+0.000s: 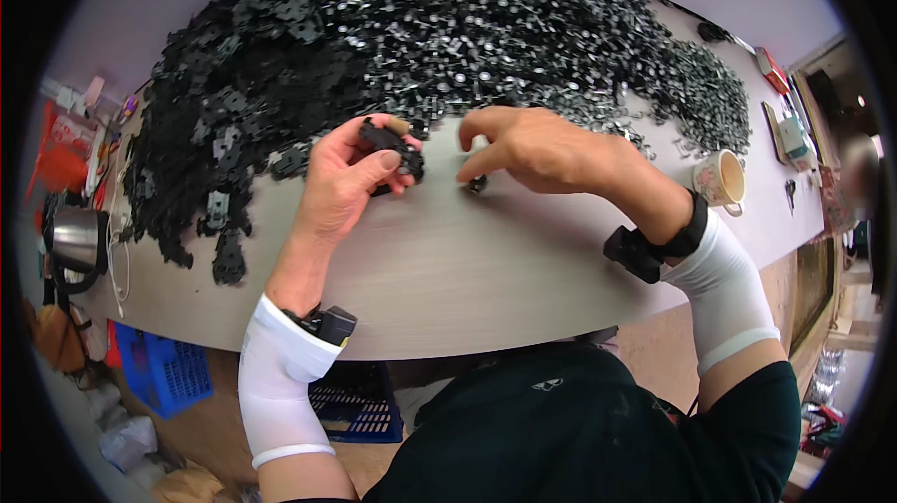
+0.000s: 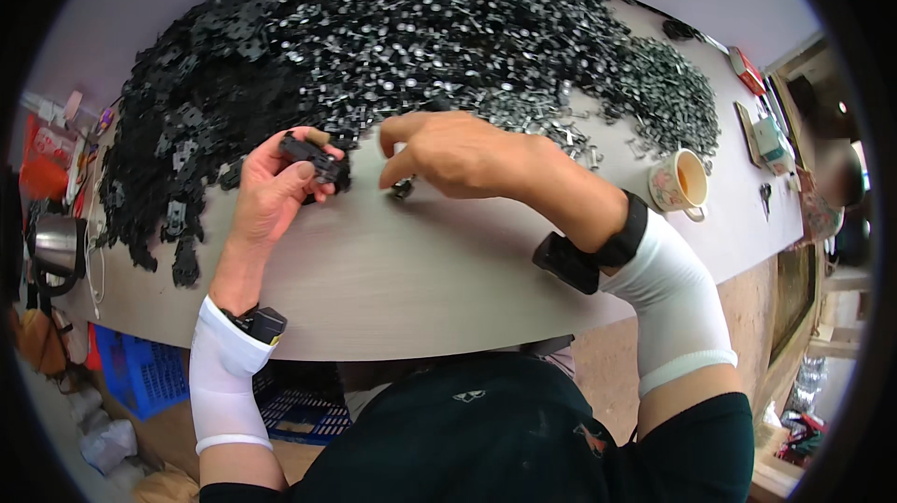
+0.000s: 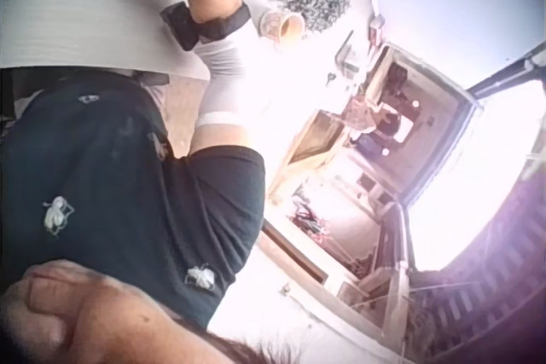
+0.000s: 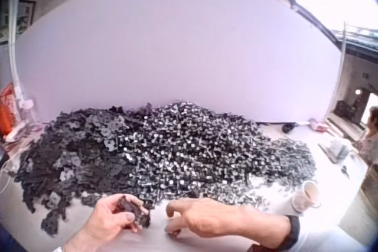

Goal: Manually assembling small black plastic components by hand at a workbench.

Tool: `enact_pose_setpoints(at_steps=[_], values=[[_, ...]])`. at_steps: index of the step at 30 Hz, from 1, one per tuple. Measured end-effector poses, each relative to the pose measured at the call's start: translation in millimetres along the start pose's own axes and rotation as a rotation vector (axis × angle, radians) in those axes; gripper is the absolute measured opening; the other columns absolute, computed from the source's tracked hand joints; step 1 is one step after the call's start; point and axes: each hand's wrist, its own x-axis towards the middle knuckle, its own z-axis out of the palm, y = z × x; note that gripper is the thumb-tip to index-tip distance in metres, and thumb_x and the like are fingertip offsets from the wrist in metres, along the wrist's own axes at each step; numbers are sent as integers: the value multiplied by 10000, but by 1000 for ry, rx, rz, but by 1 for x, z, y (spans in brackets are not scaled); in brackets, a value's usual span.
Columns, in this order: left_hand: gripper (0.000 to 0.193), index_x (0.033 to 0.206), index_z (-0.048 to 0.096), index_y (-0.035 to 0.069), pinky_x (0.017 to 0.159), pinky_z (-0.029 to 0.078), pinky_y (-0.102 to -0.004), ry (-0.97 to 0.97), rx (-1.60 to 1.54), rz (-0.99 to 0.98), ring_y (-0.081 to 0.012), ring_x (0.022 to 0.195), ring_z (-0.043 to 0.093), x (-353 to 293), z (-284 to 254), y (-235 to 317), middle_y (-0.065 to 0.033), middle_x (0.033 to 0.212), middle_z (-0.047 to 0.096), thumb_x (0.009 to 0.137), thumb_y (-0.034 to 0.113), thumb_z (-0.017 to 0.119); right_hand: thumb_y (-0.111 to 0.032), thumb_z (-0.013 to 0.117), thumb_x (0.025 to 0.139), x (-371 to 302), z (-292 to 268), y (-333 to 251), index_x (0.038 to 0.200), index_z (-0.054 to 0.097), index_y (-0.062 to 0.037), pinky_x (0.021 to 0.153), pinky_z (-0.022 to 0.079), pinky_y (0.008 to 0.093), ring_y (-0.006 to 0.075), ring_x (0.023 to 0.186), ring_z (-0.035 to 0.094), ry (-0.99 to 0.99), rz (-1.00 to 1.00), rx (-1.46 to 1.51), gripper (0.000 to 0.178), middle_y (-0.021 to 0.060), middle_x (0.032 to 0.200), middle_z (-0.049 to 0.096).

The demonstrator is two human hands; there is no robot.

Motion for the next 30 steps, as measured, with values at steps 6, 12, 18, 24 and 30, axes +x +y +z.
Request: enact_pose_setpoints(at_steps=[6,12,18,24,30], values=[[403,1162,528,-23,586,519,-239,0,4,22,-161,694,639,-4,-11,-4,-164,1021,648,837,153,690,-47,602,810,10,4,0,962,661,-27,696,493,384,313,797,606,-145,47,33,164,127,876,598],[435,1164,528,-27,580,520,-240,-9,11,16,-164,695,646,-2,-6,-3,-172,1012,651,819,163,715,-65,629,808,3,2,-5,843,621,-3,679,487,399,326,784,608,-201,333,163,72,137,794,609],[422,1176,539,-30,597,533,-238,9,18,21,-150,700,650,-4,-5,-4,-161,1022,652,807,78,711,-70,638,804,-3,13,1,842,615,7,651,479,407,348,748,606,13,137,118,89,155,795,622],[626,1332,437,8,601,540,-241,-7,37,15,-158,706,637,0,-3,-7,-173,1071,625,780,62,728,-68,643,795,1,24,-3,835,602,25,650,478,418,363,733,598,201,227,150,109,166,771,609],[590,1329,453,35,593,542,-246,19,29,26,-162,699,638,-3,-6,-1,-171,1064,626,787,-13,681,-61,652,770,12,30,-10,854,607,10,666,487,414,361,772,590,163,196,76,119,152,816,591]])
